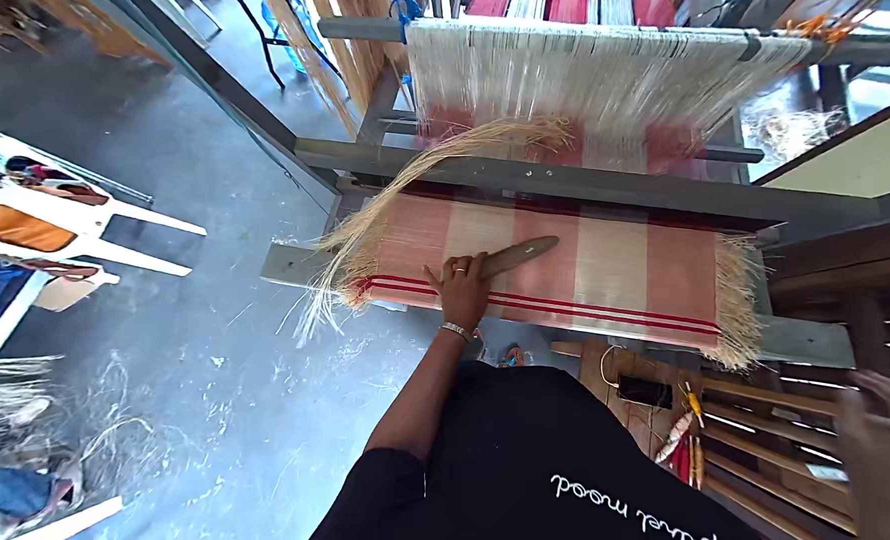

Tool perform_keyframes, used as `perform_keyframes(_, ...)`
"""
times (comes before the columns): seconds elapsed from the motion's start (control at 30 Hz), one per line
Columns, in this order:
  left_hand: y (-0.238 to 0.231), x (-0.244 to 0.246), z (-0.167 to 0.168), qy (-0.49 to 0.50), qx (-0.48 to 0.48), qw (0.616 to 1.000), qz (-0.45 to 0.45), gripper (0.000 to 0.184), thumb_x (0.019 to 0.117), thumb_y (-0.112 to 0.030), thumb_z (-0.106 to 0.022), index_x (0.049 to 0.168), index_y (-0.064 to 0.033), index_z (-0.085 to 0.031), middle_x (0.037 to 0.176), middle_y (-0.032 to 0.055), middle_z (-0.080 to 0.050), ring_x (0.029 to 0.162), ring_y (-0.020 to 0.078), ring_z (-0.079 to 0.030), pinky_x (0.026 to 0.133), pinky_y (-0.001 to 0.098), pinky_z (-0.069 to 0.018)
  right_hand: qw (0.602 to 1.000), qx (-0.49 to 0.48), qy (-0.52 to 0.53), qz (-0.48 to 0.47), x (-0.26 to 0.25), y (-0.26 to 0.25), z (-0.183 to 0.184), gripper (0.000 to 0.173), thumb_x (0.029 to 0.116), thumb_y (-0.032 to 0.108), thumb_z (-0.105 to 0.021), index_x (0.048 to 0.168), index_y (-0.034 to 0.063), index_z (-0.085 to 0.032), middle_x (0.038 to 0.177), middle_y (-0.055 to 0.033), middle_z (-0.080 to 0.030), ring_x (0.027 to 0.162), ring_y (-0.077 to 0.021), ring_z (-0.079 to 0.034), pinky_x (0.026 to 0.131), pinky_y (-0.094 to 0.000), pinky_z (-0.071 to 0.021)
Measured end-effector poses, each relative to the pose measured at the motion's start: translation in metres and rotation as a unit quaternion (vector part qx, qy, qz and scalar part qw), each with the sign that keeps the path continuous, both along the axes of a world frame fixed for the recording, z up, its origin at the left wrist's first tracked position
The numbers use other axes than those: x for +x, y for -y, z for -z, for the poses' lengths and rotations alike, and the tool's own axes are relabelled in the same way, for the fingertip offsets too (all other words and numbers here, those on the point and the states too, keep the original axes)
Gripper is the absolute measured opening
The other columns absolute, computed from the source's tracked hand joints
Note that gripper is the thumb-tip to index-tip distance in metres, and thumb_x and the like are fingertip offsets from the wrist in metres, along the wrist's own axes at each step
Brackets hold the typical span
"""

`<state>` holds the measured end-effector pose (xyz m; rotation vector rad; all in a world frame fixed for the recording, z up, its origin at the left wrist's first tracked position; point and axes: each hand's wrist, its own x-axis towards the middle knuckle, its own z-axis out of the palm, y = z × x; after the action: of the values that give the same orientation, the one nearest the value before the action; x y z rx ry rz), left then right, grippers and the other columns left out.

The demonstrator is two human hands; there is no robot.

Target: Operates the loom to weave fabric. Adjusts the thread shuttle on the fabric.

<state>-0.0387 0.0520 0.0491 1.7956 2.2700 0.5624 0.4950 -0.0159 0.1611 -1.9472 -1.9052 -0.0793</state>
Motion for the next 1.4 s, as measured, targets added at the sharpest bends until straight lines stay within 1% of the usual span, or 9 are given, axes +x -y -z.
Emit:
perform_keyframes(0.2, -0.006, 0.041, 0.001, 0.004, -0.036, 0.978, 0.203, 0.049, 0.0983, -0.031, -0.063, 0.146, -0.0322, -0.056, 0.138, 0.0077, -0.063, 0.134, 0.0329, -0.054, 0.116, 0.0751, -0.0172, 0.971, -0.095, -0.071, -0.210, -0.177, -0.060, 0.052, 0.042, 0.0990, 0.020, -0.063, 0.138, 0.0032, -0.061, 0.143, -0.0189, -0.060, 0.135, -0.0398, -0.053, 0.114, -0.0589, -0.0407)
perform_keyframes(0.33, -0.008, 0.034, -0.009, 0.020, -0.047, 0.968, 0.247, 0.047, 0.1003, -0.036, -0.061, 0.147, -0.0338, -0.055, 0.141, 0.0038, -0.062, 0.136, 0.0298, -0.052, 0.118, 0.0705, -0.0195, 0.943, -0.223, -0.045, -0.245, -0.259, -0.094, 0.090, 0.071, 0.0921, 0.027, -0.072, 0.156, 0.0151, -0.044, 0.165, -0.0137, -0.036, 0.153, -0.0433, -0.026, 0.118, -0.0731, -0.0201)
perform_keyframes(0.5, -0.017, -0.032, -0.038, 0.042, 0.101, 0.987, 0.121, 0.059, 0.0955, -0.057, -0.062, 0.131, -0.0108, -0.066, 0.136, 0.0183, -0.061, 0.132, 0.0396, -0.053, 0.112, 0.0639, -0.0361, 0.952, -0.224, -0.067, -0.198, -0.276, -0.106, 0.103, 0.047, 0.0974, 0.034, -0.068, 0.141, 0.0176, -0.060, 0.150, -0.0107, -0.053, 0.140, -0.0370, -0.047, 0.110, -0.0646, -0.0374)
perform_keyframes(0.77, -0.073, -0.202, -0.051, 0.011, 0.126, 0.986, -0.112, 0.127, 0.0816, -0.066, -0.072, 0.164, -0.0026, 0.001, 0.169, 0.0272, -0.003, 0.155, 0.0485, -0.009, 0.118, 0.0742, -0.0089, 0.964, -0.225, -0.141, -0.015, -0.238, -0.069, 0.102, 0.057, 0.0908, 0.038, -0.078, 0.132, 0.0022, -0.061, 0.137, -0.0222, -0.058, 0.128, -0.0403, -0.056, 0.107, -0.0577, -0.0474)
perform_keyframes(0.9, -0.076, -0.194, -0.073, 0.070, 0.022, 0.994, -0.082, 0.076, 0.0998, -0.035, -0.064, 0.153, 0.0075, -0.029, 0.133, 0.0360, -0.058, 0.122, 0.0485, -0.060, 0.105, 0.0602, -0.0467, 0.906, -0.265, -0.316, 0.098, -0.219, -0.034, 0.089, 0.067, 0.0930, 0.039, -0.075, 0.142, 0.0013, -0.049, 0.130, -0.0250, -0.062, 0.118, -0.0384, -0.063, 0.102, -0.0575, -0.0506)
perform_keyframes(1.0, -0.054, -0.143, -0.115, 0.041, -0.004, 0.999, -0.021, 0.049, 0.1093, -0.028, -0.041, 0.137, 0.0100, -0.054, 0.122, 0.0358, -0.064, 0.117, 0.0484, -0.063, 0.103, 0.0608, -0.0456, 0.824, -0.232, -0.487, 0.176, -0.215, -0.007, 0.075, 0.074, 0.0874, 0.036, -0.078, 0.144, 0.0034, -0.043, 0.118, -0.0205, -0.066, 0.100, -0.0298, -0.069, 0.089, -0.0497, -0.0583)
perform_keyframes(1.13, 0.005, -0.042, -0.141, 0.101, -0.028, 0.979, 0.176, 0.048, 0.1109, -0.027, -0.039, 0.125, 0.0152, -0.057, 0.099, 0.0350, -0.066, 0.090, 0.0471, -0.068, 0.081, 0.0635, -0.0529, 0.723, -0.131, -0.664, 0.140, -0.226, 0.014, 0.041, 0.068, 0.0895, 0.026, -0.075, 0.146, 0.0066, -0.041, 0.098, -0.0087, -0.068, 0.078, -0.0172, -0.069, 0.073, -0.0352, -0.0616)
perform_keyframes(1.3, 0.050, 0.017, -0.130, 0.185, -0.053, 0.907, 0.374, 0.044, 0.1111, -0.032, -0.031, 0.104, -0.0055, -0.065, 0.064, -0.0012, -0.053, 0.053, 0.0089, -0.052, 0.051, 0.0300, -0.0474, 0.795, -0.231, -0.537, 0.163, -0.231, -0.021, 0.036, 0.069, 0.0946, 0.033, -0.073, 0.150, 0.0088, -0.039, 0.111, -0.0192, -0.068, 0.089, -0.0297, -0.069, 0.080, -0.0518, -0.0587)
perform_keyframes(1.4, 0.052, 0.023, -0.140, 0.170, -0.025, 0.882, 0.440, 0.043, 0.1109, -0.034, -0.032, 0.103, -0.0089, -0.065, 0.064, -0.0028, -0.054, 0.053, 0.0065, -0.052, 0.049, 0.0267, -0.0455, 0.809, -0.253, -0.485, 0.213, -0.229, -0.066, 0.080, 0.074, 0.0932, 0.035, -0.074, 0.151, 0.0073, -0.037, 0.121, -0.0258, -0.065, 0.102, -0.0391, -0.068, 0.087, -0.0599, -0.0554)
